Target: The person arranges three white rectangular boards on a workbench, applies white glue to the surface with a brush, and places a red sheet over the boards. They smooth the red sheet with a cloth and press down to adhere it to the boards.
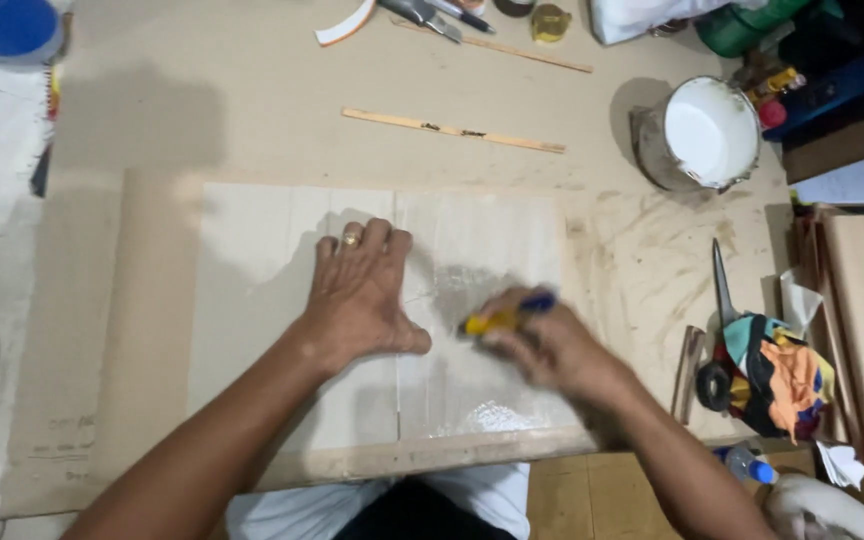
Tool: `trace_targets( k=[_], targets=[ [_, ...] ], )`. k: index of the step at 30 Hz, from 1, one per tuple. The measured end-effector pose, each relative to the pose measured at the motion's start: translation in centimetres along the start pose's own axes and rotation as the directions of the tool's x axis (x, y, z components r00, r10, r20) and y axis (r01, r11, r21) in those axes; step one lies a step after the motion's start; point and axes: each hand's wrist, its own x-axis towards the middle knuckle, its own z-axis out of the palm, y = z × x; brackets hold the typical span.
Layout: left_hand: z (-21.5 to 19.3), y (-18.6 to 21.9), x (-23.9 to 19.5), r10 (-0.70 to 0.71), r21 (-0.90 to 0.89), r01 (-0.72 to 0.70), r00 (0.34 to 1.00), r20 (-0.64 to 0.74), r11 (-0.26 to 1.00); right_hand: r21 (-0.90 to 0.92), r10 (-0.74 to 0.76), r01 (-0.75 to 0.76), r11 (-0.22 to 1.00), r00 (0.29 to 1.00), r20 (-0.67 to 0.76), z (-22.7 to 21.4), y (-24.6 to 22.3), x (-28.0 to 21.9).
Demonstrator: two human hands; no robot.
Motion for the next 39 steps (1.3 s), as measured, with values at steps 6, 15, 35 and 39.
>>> trace_targets(
  k=[6,15,35,39],
  targets=[
    [1.2,-1.0,0.9,-0.05,0.057,0.047,0.997,0.05,0.997,-0.261,0.065,-0.112,0.959,0.981,-0.182,-7.2,7.4,4.8],
    [1.4,0.1,0.8,-0.13,0.249,0.13,0.991,-0.017,0.96,-0.304,0.149,-0.119,0.945,0.986,0.077,-3.8,3.0,-13.1],
    [10.6,0.0,-19.9,-0.485,-0.197,0.467,0.648,-0.587,0.862,-0.52,-0.409,-0.006,0.854,0.611,-0.678,-20.4,18.5,-3.0],
    [12.2,-0.2,-20.0,-0.385,-0.133,0.422,0.596,-0.705,0.897,-0.463,-0.333,-0.024,0.886,0.661,-0.672,-21.9,19.2,-1.7]
  ],
)
